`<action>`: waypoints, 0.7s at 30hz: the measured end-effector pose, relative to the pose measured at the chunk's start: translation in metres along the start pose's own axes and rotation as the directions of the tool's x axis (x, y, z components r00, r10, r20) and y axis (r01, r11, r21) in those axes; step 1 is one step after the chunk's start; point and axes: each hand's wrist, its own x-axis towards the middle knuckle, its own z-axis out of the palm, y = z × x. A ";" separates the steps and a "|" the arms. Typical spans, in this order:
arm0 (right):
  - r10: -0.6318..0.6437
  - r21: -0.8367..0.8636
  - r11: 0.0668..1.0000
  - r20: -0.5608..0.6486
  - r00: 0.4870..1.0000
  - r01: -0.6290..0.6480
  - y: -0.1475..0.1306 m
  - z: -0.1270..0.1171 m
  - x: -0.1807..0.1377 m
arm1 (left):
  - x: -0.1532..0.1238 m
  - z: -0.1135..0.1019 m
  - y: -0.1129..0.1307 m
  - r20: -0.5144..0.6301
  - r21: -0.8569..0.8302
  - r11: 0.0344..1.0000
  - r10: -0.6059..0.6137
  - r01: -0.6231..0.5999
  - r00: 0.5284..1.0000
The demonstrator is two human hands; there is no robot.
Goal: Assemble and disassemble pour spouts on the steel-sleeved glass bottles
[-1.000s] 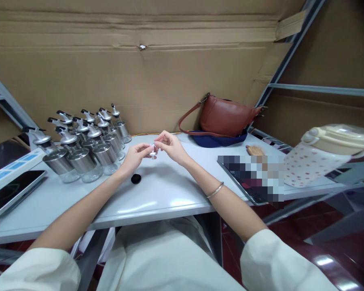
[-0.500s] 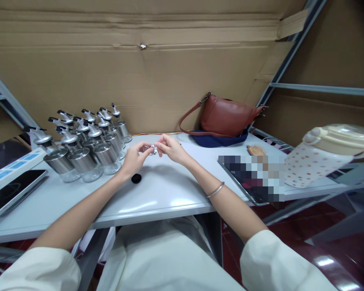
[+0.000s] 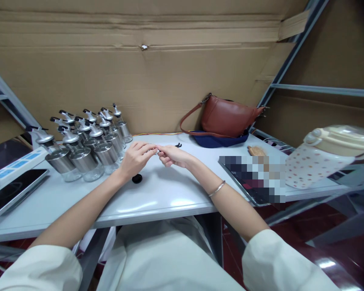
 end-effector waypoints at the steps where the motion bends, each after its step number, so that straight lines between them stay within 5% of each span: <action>1: 0.036 0.027 0.999 -0.013 0.999 -0.035 -0.001 0.000 -0.001 | 0.000 0.000 0.000 0.009 0.015 1.000 0.010 -0.010 1.000; 5: 0.034 0.137 0.990 -0.045 0.998 -0.027 -0.003 0.001 -0.002 | 0.002 0.000 0.000 -0.017 0.048 0.999 0.017 -0.016 1.000; 8: -0.005 0.171 0.985 0.048 0.999 -0.003 -0.002 -0.001 -0.003 | 0.003 -0.002 -0.001 -0.060 0.023 1.000 -0.014 0.015 0.998; 14: -0.221 -0.061 0.973 0.050 0.974 0.224 -0.001 -0.008 -0.001 | 0.002 -0.004 0.000 -0.107 -0.142 0.983 -0.135 0.119 0.985; 17: -0.383 -0.310 0.872 0.047 0.923 0.378 -0.001 -0.011 0.002 | 0.001 -0.001 0.002 -0.104 -0.315 0.915 -0.297 0.252 0.949; 21: -0.561 -0.692 0.577 0.050 0.826 0.434 -0.003 -0.014 0.002 | 0.005 0.001 0.004 0.009 -0.513 0.762 -0.455 0.394 0.891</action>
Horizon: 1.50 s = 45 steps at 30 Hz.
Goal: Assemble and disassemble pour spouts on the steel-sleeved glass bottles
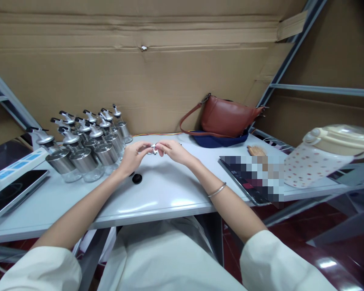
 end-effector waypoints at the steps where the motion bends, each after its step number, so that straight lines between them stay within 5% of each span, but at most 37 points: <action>1: -0.028 -0.085 0.996 -0.032 0.999 0.025 0.000 -0.001 0.000 | 0.001 0.000 0.001 0.031 -0.069 0.996 -0.046 0.048 0.998; 6: -0.131 -0.188 0.976 -0.101 0.986 0.111 0.000 -0.001 0.000 | 0.005 0.001 0.004 0.096 -0.326 0.913 -0.224 0.243 0.970; 15: -0.384 -0.388 0.876 -0.197 0.902 0.288 0.003 0.001 -0.001 | 0.005 0.004 0.006 0.132 -0.549 0.769 -0.307 0.327 0.943; 20: -0.421 -0.501 0.821 -0.208 0.883 0.273 -0.001 -0.002 -0.003 | 0.006 -0.001 0.006 0.266 -0.627 0.641 -0.359 0.443 0.895; 23: -0.393 -0.384 0.873 -0.189 0.900 0.300 -0.004 -0.004 -0.002 | 0.005 -0.002 0.008 0.351 -0.667 0.556 -0.353 0.496 0.867; 25: -0.330 -0.177 0.933 -0.075 0.941 0.313 -0.005 -0.004 -0.002 | 0.005 -0.002 0.008 0.412 -0.672 0.519 -0.330 0.528 0.849; 30: -0.113 0.282 0.958 0.181 0.977 0.058 -0.007 -0.005 -0.004 | 0.004 -0.002 0.007 0.466 -0.650 0.528 -0.292 0.547 0.835; 45: -0.074 0.453 0.891 0.159 0.985 -0.006 -0.009 -0.005 -0.004 | 0.003 0.001 0.003 0.454 -0.629 0.572 -0.280 0.527 0.846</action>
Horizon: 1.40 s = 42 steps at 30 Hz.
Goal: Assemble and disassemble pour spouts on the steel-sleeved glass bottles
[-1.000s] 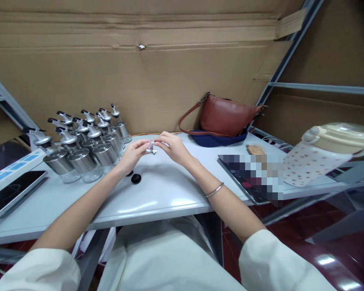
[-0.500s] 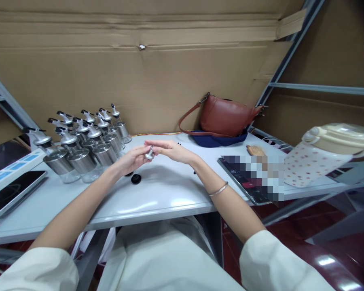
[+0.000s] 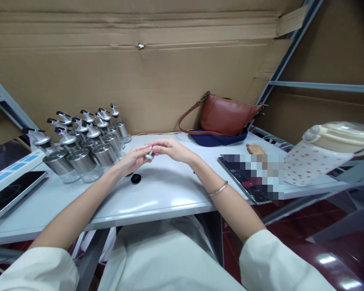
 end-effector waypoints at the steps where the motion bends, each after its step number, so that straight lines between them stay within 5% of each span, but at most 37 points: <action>1: -0.009 -0.019 1.000 -0.011 1.000 0.008 0.001 0.000 0.001 | 0.000 0.000 0.000 0.001 0.004 1.000 -0.001 0.001 1.000; 7: -0.044 -0.288 0.958 -0.082 0.996 0.018 0.005 0.005 0.004 | 0.001 -0.001 -0.002 0.013 0.024 0.999 -0.033 0.032 0.999; 12: -0.209 -0.613 0.787 -0.145 0.967 0.078 0.007 0.007 0.006 | -0.001 0.003 -0.001 0.049 -0.023 0.997 -0.074 0.075 0.996; 24: -0.340 -0.838 0.543 -0.157 0.927 0.057 -0.002 0.002 -0.003 | -0.003 -0.001 0.005 0.059 -0.107 0.994 -0.013 0.019 0.998; 33: -0.189 -0.704 0.709 -0.249 0.950 -0.043 0.001 0.001 0.002 | -0.003 -0.002 0.007 0.050 0.207 0.973 0.093 -0.102 0.994; 38: -0.056 -0.547 0.831 -0.258 0.965 -0.098 0.002 0.006 0.002 | -0.004 -0.001 0.015 0.043 0.619 0.740 0.302 -0.262 0.952; 42: -0.054 -0.501 0.861 -0.264 0.963 -0.089 0.003 0.011 0.002 | -0.006 0.002 0.020 0.052 0.721 0.623 0.390 -0.305 0.919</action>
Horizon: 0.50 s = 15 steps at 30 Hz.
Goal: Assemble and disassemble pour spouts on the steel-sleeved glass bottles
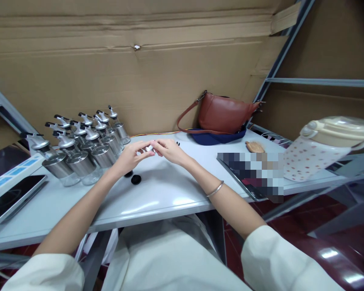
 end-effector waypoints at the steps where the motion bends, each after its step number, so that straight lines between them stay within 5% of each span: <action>1: 0.001 -0.028 1.000 -0.014 1.000 -0.001 0.000 0.000 0.000 | 0.000 0.000 0.001 0.006 0.003 1.000 -0.003 0.003 1.000; 10: -0.012 -0.023 1.000 -0.008 1.000 0.012 0.004 0.005 -0.001 | -0.006 0.009 -0.005 -0.049 0.096 0.987 0.133 -0.128 0.990; 15: 0.032 0.135 0.990 -0.012 0.999 -0.030 0.002 0.012 -0.002 | -0.010 0.012 -0.009 -0.066 0.233 0.960 0.174 -0.155 0.982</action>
